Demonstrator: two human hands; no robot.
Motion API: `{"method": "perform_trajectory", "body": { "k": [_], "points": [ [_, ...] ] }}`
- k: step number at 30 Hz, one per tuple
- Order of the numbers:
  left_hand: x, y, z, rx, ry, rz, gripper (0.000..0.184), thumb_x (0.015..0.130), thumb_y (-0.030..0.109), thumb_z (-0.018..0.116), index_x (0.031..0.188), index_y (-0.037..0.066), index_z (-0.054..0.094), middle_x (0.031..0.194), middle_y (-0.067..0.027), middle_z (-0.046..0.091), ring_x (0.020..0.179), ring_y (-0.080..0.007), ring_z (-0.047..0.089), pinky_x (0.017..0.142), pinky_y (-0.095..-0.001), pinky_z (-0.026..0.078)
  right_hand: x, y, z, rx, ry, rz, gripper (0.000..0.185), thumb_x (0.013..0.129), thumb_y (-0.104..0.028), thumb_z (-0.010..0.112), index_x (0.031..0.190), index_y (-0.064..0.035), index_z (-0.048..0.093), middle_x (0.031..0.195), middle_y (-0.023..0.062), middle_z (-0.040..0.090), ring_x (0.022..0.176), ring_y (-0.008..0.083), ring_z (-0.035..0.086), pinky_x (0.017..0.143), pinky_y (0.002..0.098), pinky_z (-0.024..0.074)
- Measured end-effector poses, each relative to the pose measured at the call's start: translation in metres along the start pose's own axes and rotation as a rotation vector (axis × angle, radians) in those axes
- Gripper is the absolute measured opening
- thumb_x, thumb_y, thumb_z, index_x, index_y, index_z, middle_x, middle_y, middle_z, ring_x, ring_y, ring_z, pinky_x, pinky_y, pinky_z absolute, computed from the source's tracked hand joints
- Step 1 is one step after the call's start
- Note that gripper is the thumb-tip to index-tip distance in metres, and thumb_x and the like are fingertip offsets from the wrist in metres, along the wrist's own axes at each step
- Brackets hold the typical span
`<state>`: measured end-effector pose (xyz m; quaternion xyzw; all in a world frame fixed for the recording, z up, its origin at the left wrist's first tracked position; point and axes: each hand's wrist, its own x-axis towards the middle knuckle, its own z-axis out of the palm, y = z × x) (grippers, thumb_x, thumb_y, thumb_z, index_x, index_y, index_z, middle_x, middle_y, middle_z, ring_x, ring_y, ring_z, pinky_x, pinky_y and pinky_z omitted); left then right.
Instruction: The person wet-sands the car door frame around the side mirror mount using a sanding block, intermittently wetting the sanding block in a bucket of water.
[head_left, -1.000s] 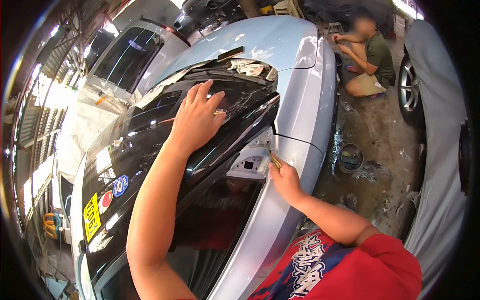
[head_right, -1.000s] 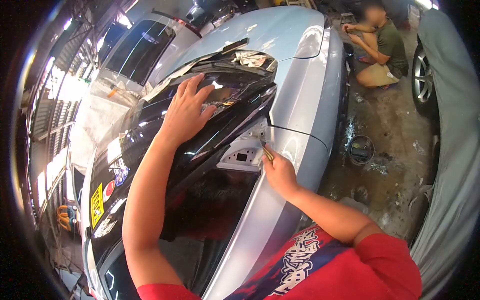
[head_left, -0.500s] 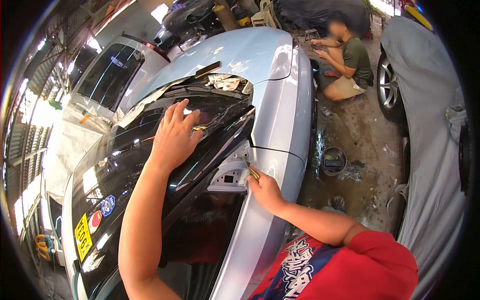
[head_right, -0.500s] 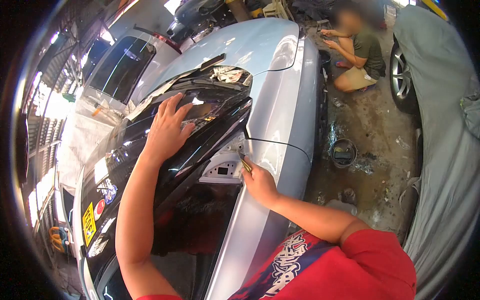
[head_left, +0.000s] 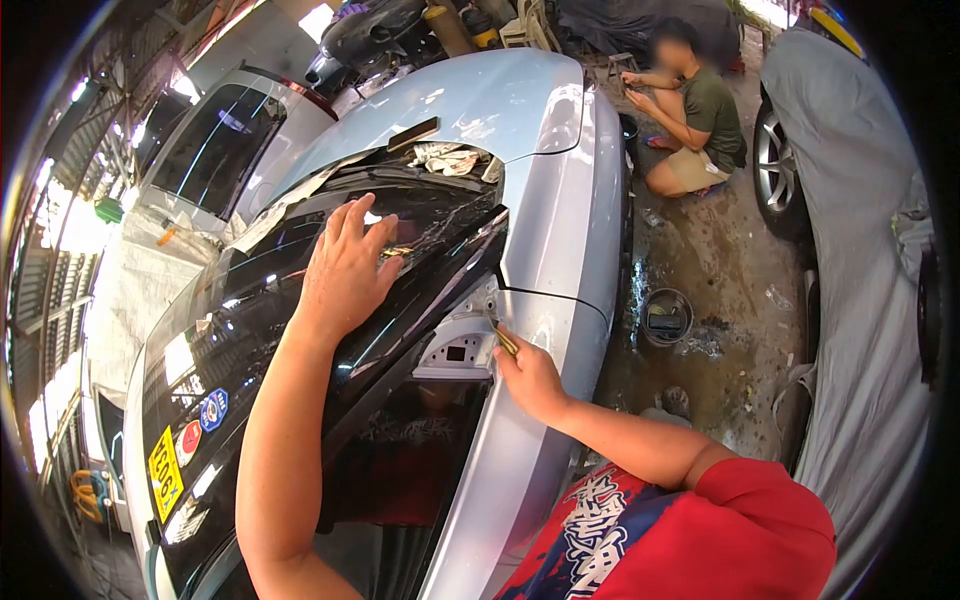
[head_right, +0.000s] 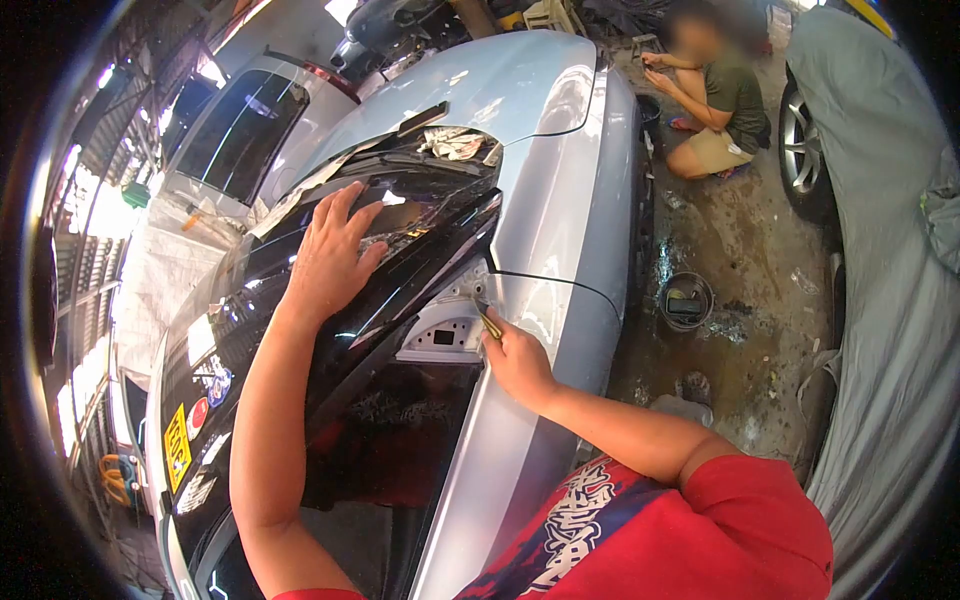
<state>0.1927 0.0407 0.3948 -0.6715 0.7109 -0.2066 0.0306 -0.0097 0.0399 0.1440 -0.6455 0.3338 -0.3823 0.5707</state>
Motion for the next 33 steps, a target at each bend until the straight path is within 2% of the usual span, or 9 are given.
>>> {"method": "perform_trajectory", "body": {
  "k": [13,22,28,33],
  "points": [
    [0.0,0.0,0.001,-0.007,-0.002,0.005,0.052,0.091,0.021,0.076,0.139,0.008,0.061,0.156,-0.0177,0.046,0.145,-0.0396,0.042,0.119,-0.0504,0.04,0.0,0.0,0.002,-0.006,0.001,-0.011,0.044,0.105,-0.022,0.059,0.14,0.0027,0.062,0.072,0.0251,0.065,0.068,0.0406,0.068,0.065,0.0482,0.0505],
    [0.0,-0.001,0.003,-0.017,0.023,0.011,0.047,0.09,0.024,0.077,0.134,0.011,0.064,0.155,-0.0181,0.047,0.145,-0.04,0.042,0.119,-0.0518,0.04,0.002,-0.009,0.006,-0.026,0.011,-0.029,0.043,0.106,-0.023,0.057,0.138,0.005,0.062,0.071,0.0195,0.069,0.068,0.038,0.071,0.065,0.0478,0.0536],
    [0.0,-0.001,0.004,-0.019,0.028,0.013,0.047,0.09,0.023,0.076,0.134,0.01,0.064,0.155,-0.0183,0.047,0.145,-0.0403,0.042,0.118,-0.0518,0.04,0.003,-0.016,0.003,-0.037,-0.018,0.034,0.044,0.106,-0.025,0.057,0.138,0.0054,0.062,0.071,0.0196,0.069,0.069,0.0398,0.07,0.065,0.0493,0.0529],
    [-0.001,0.001,0.003,-0.021,0.013,0.004,0.049,0.091,0.022,0.076,0.136,0.009,0.063,0.156,-0.0181,0.047,0.145,-0.0402,0.042,0.119,-0.0513,0.04,0.001,-0.024,0.006,-0.09,-0.044,-0.074,0.042,0.104,-0.024,0.06,0.139,0.0002,0.063,0.081,0.0226,0.071,0.075,0.0426,0.07,0.067,0.05,0.0535]
  ]
}}
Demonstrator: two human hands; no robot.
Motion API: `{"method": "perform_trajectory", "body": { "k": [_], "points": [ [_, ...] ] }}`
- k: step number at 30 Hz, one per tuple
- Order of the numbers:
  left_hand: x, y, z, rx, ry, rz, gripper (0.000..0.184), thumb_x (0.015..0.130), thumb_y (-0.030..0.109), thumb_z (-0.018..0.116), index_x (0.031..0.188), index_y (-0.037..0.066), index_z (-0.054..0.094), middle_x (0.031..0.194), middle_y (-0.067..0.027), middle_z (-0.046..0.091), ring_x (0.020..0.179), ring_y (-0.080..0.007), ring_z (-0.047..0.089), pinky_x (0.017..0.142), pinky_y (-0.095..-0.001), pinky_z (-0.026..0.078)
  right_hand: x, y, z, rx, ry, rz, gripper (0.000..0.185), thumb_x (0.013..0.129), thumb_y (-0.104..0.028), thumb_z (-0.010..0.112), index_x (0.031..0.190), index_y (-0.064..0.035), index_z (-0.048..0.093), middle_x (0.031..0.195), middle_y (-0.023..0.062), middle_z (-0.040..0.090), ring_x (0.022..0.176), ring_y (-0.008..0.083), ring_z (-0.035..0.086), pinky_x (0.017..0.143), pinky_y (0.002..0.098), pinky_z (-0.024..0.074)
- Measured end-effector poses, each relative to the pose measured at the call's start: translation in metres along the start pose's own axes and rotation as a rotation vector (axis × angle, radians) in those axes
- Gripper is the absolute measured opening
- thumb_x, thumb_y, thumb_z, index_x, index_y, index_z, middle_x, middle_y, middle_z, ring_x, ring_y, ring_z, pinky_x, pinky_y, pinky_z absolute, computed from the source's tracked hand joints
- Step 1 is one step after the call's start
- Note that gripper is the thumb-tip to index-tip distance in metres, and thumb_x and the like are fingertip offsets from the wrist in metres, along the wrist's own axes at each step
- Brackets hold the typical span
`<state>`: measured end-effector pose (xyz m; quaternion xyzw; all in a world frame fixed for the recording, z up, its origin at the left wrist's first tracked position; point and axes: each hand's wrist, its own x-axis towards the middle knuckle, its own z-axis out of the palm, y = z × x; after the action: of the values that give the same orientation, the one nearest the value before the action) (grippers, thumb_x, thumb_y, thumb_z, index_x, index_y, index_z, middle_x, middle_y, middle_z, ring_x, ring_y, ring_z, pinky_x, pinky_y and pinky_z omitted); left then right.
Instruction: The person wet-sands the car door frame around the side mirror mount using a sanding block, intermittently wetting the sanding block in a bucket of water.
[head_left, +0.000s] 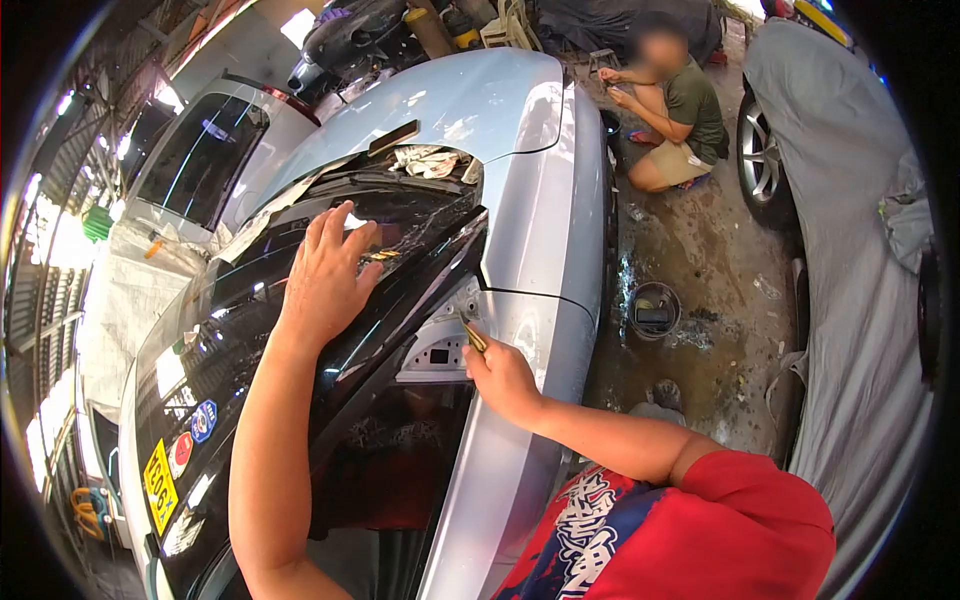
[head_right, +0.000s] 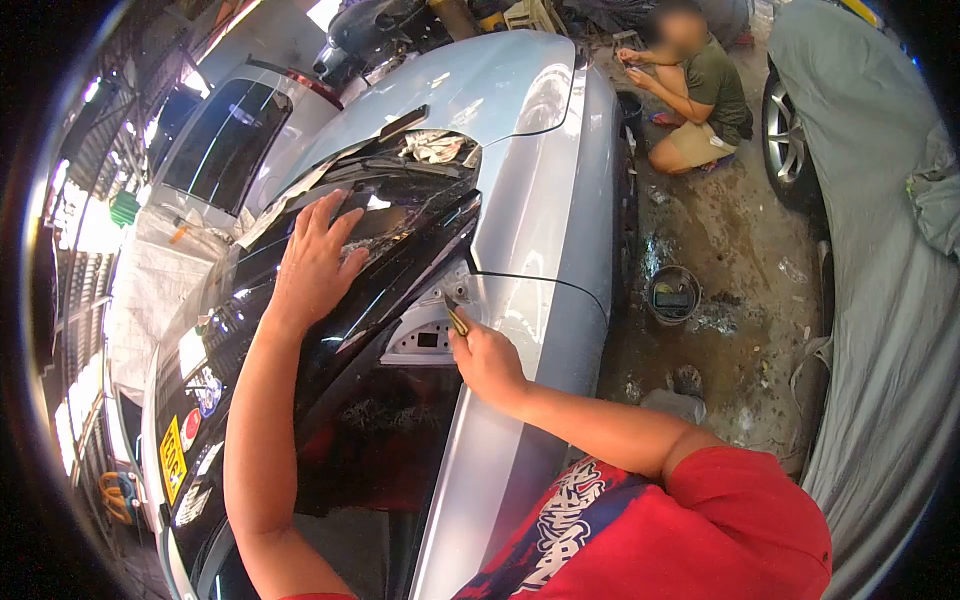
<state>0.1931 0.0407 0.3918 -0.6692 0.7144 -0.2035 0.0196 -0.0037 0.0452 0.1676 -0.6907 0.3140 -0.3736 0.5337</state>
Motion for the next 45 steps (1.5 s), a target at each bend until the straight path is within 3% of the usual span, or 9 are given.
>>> {"method": "perform_trajectory", "body": {
  "k": [7,14,19,22,25,33,38,43,45],
  "points": [
    [0.001,-0.003,-0.004,0.004,-0.029,-0.021,0.051,0.092,0.022,0.075,0.14,0.009,0.061,0.157,-0.0171,0.046,0.146,-0.0398,0.041,0.121,-0.0498,0.038,-0.005,-0.008,0.004,0.033,0.052,-0.132,0.043,0.102,-0.022,0.063,0.14,-0.0035,0.063,0.093,0.0243,0.073,0.081,0.0437,0.07,0.072,0.0498,0.0555],
    [0.0,-0.005,-0.002,-0.001,-0.005,-0.033,0.053,0.091,0.02,0.075,0.141,0.009,0.061,0.156,-0.0179,0.047,0.145,-0.0405,0.042,0.121,-0.0499,0.038,0.007,-0.015,-0.036,0.41,-0.244,0.198,0.034,0.109,-0.021,0.057,0.135,-0.0007,0.064,0.083,0.0038,0.07,0.065,0.0098,0.063,0.061,0.0283,0.0514],
    [0.001,0.001,-0.007,-0.014,-0.03,-0.034,0.052,0.091,0.016,0.074,0.141,0.008,0.061,0.157,-0.018,0.047,0.145,-0.0411,0.042,0.122,-0.0494,0.037,0.007,0.008,-0.109,0.589,-0.233,0.161,0.023,0.11,-0.02,0.056,0.12,-0.0003,0.064,0.103,0.007,0.072,0.077,0.012,0.068,0.071,0.0283,0.0555],
    [0.002,0.005,-0.007,-0.018,-0.042,-0.047,0.051,0.092,0.016,0.074,0.141,0.008,0.06,0.159,-0.0171,0.045,0.147,-0.0409,0.041,0.122,-0.0497,0.036,-0.002,0.028,-0.164,0.52,0.032,0.149,0.025,0.106,-0.019,0.064,0.122,0.0,0.066,0.1,0.0045,0.07,0.088,0.0128,0.068,0.079,0.0287,0.0566],
    [0.002,0.007,-0.011,0.003,-0.065,-0.064,0.054,0.093,0.015,0.074,0.144,0.009,0.059,0.161,-0.0159,0.043,0.148,-0.0407,0.04,0.122,-0.0503,0.036,-0.015,0.08,-0.229,0.299,0.213,0.263,0.023,0.1,-0.022,0.072,0.116,-0.0063,0.071,0.087,-0.0064,0.062,0.076,0.0042,0.053,0.065,0.0227,0.0425],
    [0.007,0.02,-0.031,0.17,-0.045,-0.097,0.055,0.093,0.01,0.071,0.146,0.01,0.057,0.162,-0.0143,0.043,0.149,-0.0405,0.039,0.122,-0.051,0.035,-0.057,0.204,-0.38,0.259,0.319,0.643,0.02,0.097,-0.01,0.068,0.115,-0.0068,0.061,0.103,0.0037,0.072,0.086,0.0131,0.071,0.071,0.027,0.0509],
    [0.014,0.108,-0.02,-0.132,-0.039,-0.218,0.049,0.098,0.01,0.065,0.147,0.008,0.058,0.162,-0.0164,0.046,0.152,-0.04,0.037,0.125,-0.0548,0.026,-0.058,0.295,-0.431,0.208,0.306,0.933,0.022,0.099,-0.007,0.059,0.121,-0.0057,0.059,0.102,0.0053,0.075,0.078,0.0137,0.072,0.065,0.0299,0.0553],
    [0.011,0.225,0.106,-0.406,-0.009,-0.518,0.056,0.109,0.041,0.056,0.157,0.013,0.048,0.169,-0.0167,0.031,0.158,-0.0391,0.024,0.126,-0.0621,0.027,-0.079,0.48,-0.458,0.018,0.173,1.241,0.029,0.1,-0.011,0.052,0.127,-0.01,0.061,0.103,0.0113,0.076,0.081,0.0226,0.075,0.071,0.0375,0.0589],
    [0.005,0.231,0.151,-0.164,0.05,-0.582,0.059,0.108,0.048,0.054,0.156,0.014,0.048,0.169,-0.0182,0.03,0.159,-0.0419,0.02,0.125,-0.0688,0.023,-0.085,0.524,-0.451,-0.115,0.076,1.322,0.034,0.1,-0.012,0.052,0.133,-0.0105,0.06,0.105,0.0143,0.075,0.085,0.0263,0.074,0.075,0.0411,0.0579]
  ]
}}
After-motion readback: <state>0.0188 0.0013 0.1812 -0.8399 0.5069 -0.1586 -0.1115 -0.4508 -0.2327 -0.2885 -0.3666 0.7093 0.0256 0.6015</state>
